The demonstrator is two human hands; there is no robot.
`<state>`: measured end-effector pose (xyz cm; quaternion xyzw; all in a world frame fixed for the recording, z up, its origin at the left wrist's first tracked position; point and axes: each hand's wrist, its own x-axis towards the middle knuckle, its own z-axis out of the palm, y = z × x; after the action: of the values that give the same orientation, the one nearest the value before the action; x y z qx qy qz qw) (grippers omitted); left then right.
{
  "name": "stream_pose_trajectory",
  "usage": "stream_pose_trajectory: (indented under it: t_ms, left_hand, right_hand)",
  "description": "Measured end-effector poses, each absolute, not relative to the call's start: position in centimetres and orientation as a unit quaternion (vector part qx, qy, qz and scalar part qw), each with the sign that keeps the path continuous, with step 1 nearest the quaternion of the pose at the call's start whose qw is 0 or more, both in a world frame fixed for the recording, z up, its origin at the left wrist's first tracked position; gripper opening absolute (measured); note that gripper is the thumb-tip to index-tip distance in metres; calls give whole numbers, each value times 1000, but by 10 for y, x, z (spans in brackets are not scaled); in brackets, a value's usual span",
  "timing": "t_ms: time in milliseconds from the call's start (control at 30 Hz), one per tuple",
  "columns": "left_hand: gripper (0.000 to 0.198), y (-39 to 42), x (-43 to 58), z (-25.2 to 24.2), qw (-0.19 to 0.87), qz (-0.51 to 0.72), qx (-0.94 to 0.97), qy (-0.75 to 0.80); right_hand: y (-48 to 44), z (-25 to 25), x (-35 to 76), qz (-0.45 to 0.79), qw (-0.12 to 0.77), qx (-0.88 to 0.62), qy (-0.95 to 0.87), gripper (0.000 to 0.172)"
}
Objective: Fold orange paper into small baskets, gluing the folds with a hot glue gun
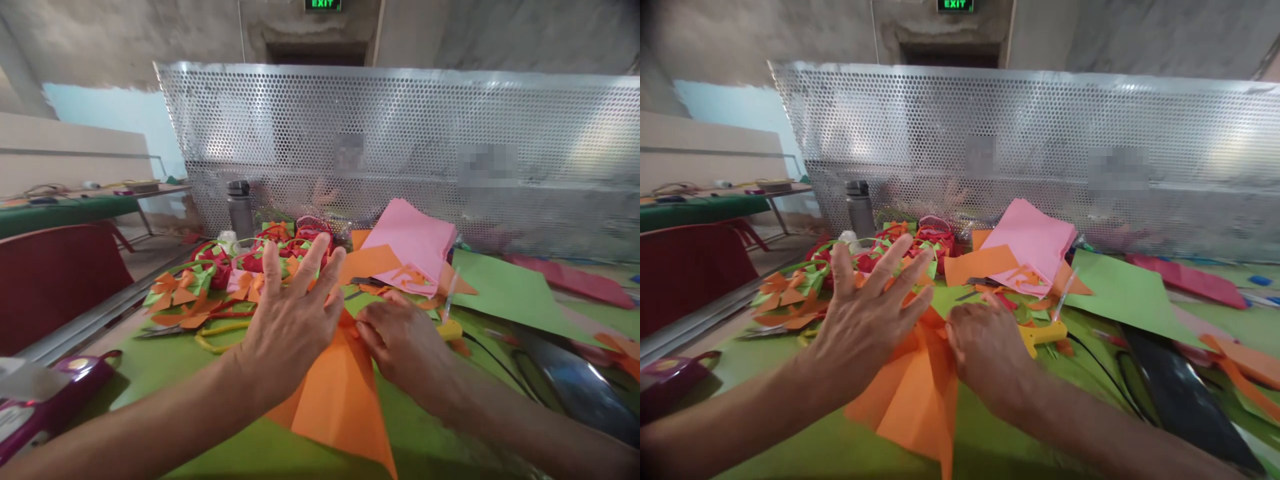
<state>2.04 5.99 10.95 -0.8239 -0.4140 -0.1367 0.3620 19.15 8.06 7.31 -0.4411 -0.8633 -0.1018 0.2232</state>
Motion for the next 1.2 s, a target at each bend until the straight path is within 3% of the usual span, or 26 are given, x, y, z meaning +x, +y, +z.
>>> stream_pose_trajectory:
  t_ms: [133, 267, 367, 600, 767, 1067, 1200]
  left_hand:
    - [22, 57, 24, 109, 396, -133, -822, -388]
    - [18, 58, 26, 110, 352, -115, -847, -381]
    - [20, 60, 24, 111, 299, -124, -870, -373]
    - [26, 68, 12, 117, 219, -169, -882, -382]
    - [29, 70, 8, 115, 196, -217, -880, -374]
    - [19, 92, 2, 102, 177, -332, -879, -293]
    - [15, 90, 2, 99, 200, -341, -869, -296]
  right_hand:
    - [74, 69, 191, -216, 238, -390, -863, 28]
    - [66, 69, 191, -246, 233, -371, -865, 28]
    - [65, 71, 190, -210, 249, -370, -870, 28]
    - [72, 80, 194, 6, 343, -411, -845, 15]
    - [70, 81, 197, 86, 326, -432, -836, 18]
    - [75, 72, 202, 59, 384, -374, -842, 14]
    - [68, 75, 203, 20, 420, -329, -845, 22]
